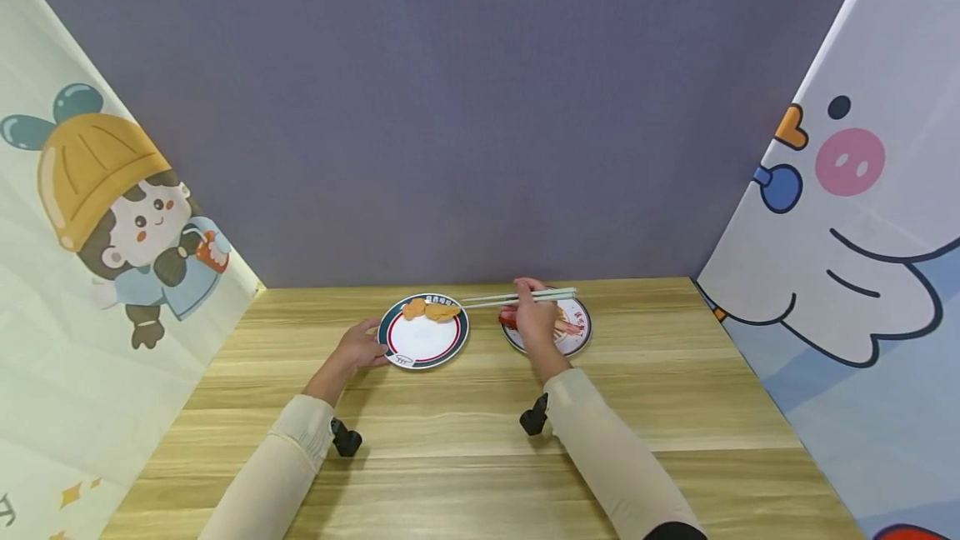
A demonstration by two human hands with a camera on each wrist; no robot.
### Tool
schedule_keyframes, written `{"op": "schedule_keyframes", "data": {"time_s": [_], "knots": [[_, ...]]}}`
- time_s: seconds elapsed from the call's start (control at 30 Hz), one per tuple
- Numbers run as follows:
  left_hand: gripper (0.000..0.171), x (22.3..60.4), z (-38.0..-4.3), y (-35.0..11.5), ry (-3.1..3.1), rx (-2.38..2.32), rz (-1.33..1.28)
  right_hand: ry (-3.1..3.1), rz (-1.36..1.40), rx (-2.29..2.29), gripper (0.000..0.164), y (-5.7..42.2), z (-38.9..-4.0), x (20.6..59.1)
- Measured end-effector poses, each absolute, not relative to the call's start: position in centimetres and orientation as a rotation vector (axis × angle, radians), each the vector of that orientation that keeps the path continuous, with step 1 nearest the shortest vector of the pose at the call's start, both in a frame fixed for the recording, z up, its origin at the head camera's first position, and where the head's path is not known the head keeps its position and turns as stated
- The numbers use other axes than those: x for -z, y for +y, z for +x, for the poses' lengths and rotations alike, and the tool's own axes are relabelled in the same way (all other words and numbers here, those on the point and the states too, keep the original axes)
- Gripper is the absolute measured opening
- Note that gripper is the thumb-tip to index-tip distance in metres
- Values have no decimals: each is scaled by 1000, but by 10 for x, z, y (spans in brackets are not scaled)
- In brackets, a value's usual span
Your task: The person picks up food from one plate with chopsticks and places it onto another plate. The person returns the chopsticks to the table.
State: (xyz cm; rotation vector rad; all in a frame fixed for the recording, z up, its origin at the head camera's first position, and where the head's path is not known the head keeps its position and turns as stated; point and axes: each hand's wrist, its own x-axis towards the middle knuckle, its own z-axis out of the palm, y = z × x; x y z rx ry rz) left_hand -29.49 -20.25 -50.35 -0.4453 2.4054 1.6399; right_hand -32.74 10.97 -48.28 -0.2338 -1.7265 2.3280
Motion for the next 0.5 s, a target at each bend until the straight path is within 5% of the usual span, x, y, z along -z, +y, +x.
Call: {"op": "schedule_keyframes", "data": {"time_s": [0.5], "knots": [[76,505,-298,-203,2428,-1596,-458,-1799,-175,-2269,33,86,-331,481]]}}
